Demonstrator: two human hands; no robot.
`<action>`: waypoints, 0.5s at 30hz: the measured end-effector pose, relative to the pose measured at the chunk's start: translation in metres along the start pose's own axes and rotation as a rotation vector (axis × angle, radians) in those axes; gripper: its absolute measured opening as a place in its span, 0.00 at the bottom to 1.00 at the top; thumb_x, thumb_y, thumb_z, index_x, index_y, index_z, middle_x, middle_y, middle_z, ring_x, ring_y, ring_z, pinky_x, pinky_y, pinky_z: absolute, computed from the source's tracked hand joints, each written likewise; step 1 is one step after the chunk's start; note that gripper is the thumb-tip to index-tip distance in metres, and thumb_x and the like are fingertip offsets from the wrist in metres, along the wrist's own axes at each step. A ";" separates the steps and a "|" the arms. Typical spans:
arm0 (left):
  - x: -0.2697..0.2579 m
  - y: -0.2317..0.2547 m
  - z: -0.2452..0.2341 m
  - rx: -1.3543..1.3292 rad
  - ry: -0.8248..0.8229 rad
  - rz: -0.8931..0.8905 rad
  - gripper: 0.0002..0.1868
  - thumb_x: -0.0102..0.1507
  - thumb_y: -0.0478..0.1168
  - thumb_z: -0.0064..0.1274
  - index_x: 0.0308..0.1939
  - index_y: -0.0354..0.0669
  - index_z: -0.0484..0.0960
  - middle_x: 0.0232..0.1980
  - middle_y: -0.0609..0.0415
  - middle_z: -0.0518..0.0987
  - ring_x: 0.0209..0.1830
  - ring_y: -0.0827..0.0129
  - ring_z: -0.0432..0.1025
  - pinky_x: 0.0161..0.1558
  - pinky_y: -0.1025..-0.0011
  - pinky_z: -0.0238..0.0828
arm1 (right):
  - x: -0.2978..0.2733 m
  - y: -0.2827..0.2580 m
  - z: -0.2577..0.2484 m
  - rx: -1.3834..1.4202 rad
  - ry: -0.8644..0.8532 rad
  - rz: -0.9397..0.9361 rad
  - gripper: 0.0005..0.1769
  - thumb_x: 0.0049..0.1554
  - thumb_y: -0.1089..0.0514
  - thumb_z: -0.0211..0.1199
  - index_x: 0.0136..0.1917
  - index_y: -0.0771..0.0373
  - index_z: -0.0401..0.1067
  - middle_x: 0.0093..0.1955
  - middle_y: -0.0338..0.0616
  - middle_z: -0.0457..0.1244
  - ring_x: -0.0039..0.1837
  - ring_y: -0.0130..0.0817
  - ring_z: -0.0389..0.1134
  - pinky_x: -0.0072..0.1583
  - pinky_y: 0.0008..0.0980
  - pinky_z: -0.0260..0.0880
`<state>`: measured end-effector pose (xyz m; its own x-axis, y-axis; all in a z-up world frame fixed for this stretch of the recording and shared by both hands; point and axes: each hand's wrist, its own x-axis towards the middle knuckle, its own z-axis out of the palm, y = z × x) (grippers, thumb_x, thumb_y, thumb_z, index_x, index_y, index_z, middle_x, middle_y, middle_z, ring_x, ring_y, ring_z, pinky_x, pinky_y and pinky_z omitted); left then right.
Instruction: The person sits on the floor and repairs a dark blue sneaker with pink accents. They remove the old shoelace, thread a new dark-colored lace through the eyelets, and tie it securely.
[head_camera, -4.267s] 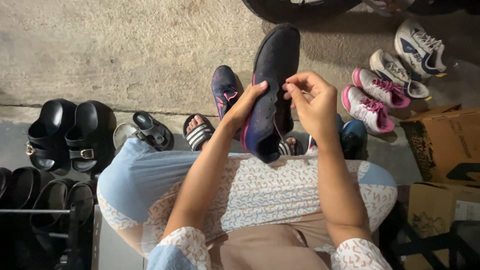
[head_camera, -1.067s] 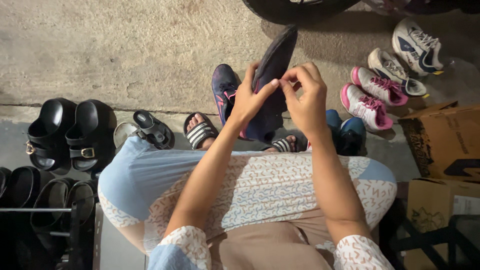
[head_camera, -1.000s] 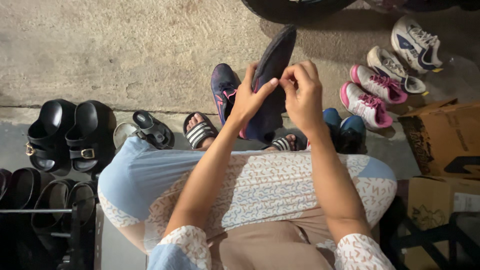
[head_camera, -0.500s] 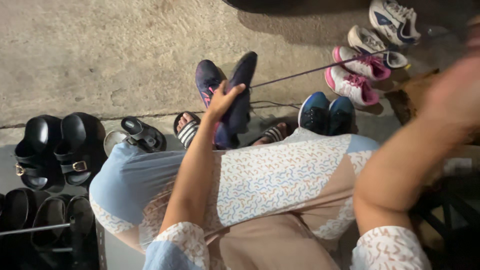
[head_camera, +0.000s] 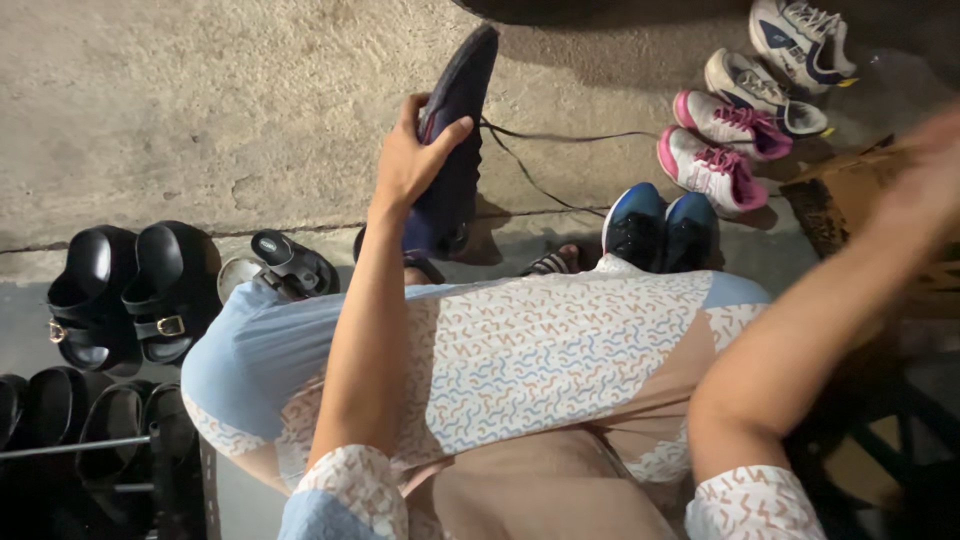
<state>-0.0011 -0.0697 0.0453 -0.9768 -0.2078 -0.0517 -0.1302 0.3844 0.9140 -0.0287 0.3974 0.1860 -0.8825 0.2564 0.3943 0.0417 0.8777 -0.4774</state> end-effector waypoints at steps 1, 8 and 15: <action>-0.003 0.011 -0.002 -0.017 0.002 0.017 0.40 0.56 0.64 0.61 0.63 0.43 0.74 0.50 0.39 0.84 0.51 0.53 0.81 0.54 0.62 0.74 | -0.009 -0.003 0.015 -0.074 -0.063 -0.013 0.24 0.61 0.67 0.67 0.69 0.59 0.68 0.50 0.48 0.68 0.49 0.33 0.69 0.50 0.28 0.66; -0.016 0.065 0.004 -0.146 -0.154 0.373 0.39 0.58 0.59 0.64 0.67 0.44 0.71 0.49 0.43 0.85 0.50 0.56 0.82 0.55 0.62 0.76 | -0.079 -0.076 0.183 0.787 -0.926 -0.129 0.36 0.54 0.63 0.68 0.74 0.61 0.61 0.65 0.40 0.64 0.49 0.26 0.68 0.50 0.27 0.70; 0.024 0.024 0.039 -0.310 -0.155 0.232 0.40 0.59 0.60 0.61 0.68 0.39 0.70 0.55 0.43 0.83 0.56 0.59 0.78 0.59 0.65 0.72 | -0.077 -0.025 0.166 0.408 -1.103 -0.300 0.11 0.59 0.55 0.65 0.47 0.67 0.76 0.39 0.39 0.68 0.42 0.23 0.66 0.43 0.29 0.66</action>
<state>-0.0339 -0.0299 0.0501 -0.9913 -0.0002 0.1318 0.1309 0.1114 0.9851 -0.0400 0.2886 0.0369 -0.7646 -0.5924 -0.2539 -0.2081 0.5998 -0.7727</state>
